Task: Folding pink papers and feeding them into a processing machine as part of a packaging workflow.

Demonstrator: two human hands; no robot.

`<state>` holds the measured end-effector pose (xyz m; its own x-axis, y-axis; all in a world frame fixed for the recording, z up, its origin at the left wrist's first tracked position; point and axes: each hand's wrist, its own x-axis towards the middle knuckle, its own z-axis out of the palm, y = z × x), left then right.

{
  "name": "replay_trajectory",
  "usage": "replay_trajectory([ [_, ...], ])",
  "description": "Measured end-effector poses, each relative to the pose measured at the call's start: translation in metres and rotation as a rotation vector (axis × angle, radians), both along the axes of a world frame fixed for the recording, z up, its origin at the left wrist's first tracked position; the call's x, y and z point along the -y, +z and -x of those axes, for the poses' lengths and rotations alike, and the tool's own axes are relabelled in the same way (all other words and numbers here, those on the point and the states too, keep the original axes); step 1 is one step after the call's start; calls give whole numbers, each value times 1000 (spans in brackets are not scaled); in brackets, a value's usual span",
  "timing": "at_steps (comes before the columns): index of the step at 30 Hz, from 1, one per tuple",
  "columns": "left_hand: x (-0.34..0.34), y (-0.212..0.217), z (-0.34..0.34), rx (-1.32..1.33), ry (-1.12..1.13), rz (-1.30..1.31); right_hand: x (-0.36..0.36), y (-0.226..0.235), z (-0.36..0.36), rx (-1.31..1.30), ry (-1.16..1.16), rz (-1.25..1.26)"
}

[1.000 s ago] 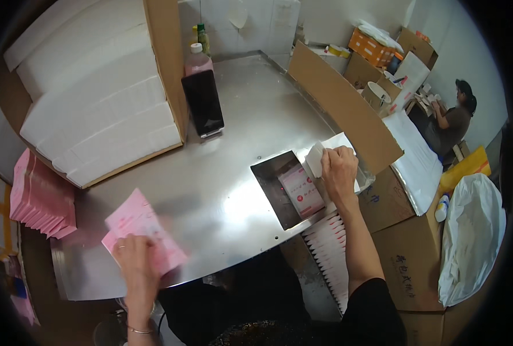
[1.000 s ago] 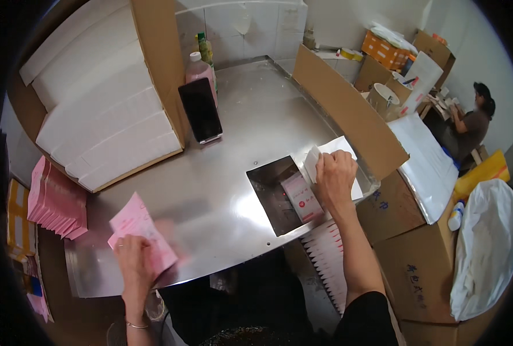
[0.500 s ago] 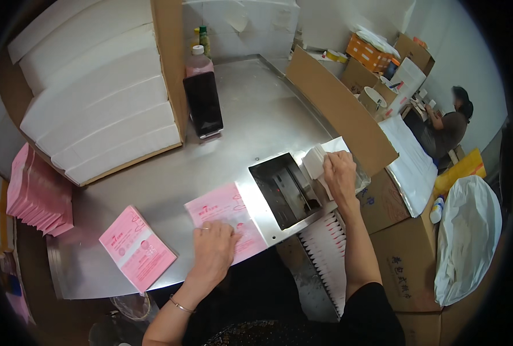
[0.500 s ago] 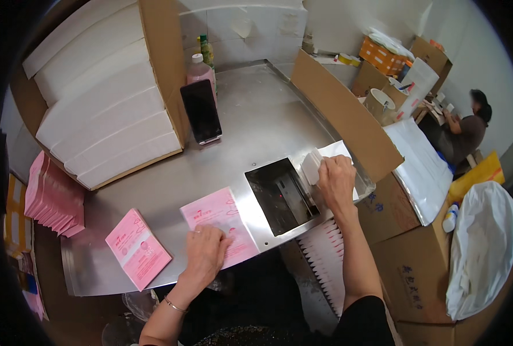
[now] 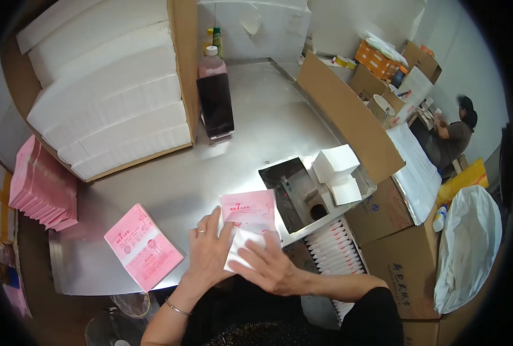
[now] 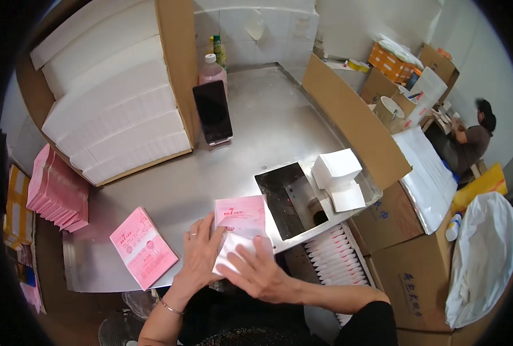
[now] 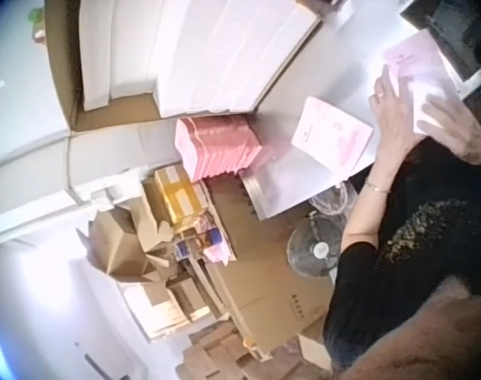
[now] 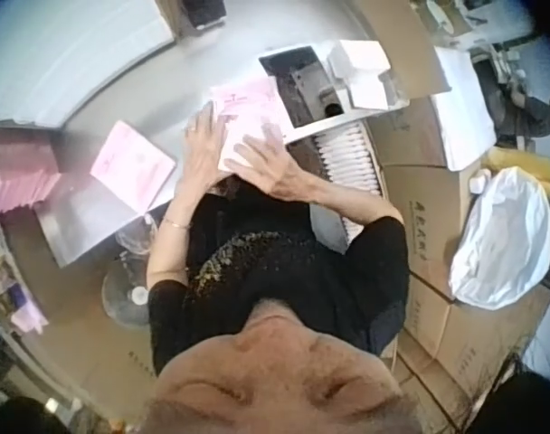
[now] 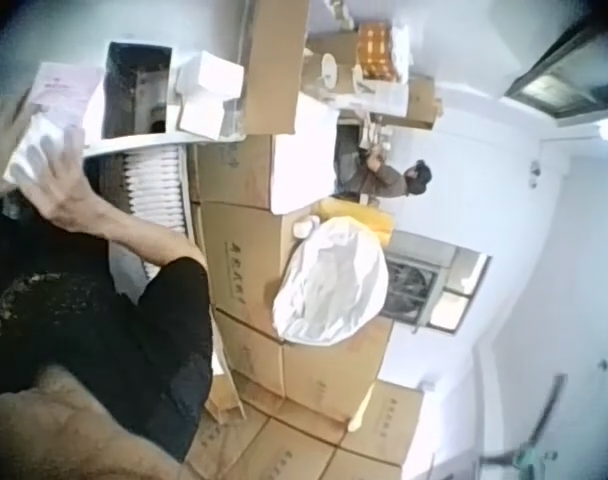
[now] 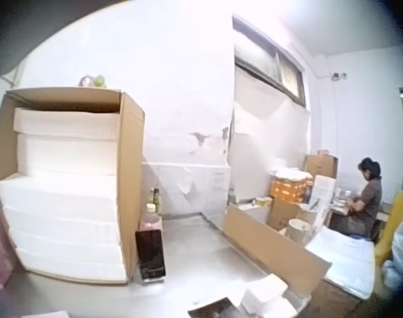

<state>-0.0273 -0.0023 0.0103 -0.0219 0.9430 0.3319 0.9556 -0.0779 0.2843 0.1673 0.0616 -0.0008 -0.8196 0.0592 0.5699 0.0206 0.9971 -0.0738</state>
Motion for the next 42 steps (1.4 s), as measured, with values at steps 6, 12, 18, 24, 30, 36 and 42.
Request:
replay_trajectory([
  [6,-25,-3,-28,38,226,-137,-48,17,64,498,-389,11],
  [12,-8,-2,-13,-88,142,-51,-119,54,-16,41,-870,-81],
  [18,-17,11,-26,-92,170,-14,-186,20,-63,-33,-1063,-163],
  [24,-16,21,-21,-68,83,53,-189,25,-62,-181,-1022,-84],
  [30,-14,17,-32,-30,-62,47,-161,30,-43,-192,-930,-36],
  [36,-4,8,-23,33,-65,-3,-183,66,-73,-514,-979,-154],
  [42,-8,6,-33,18,-33,-22,-198,8,-59,-224,-1003,-162],
])
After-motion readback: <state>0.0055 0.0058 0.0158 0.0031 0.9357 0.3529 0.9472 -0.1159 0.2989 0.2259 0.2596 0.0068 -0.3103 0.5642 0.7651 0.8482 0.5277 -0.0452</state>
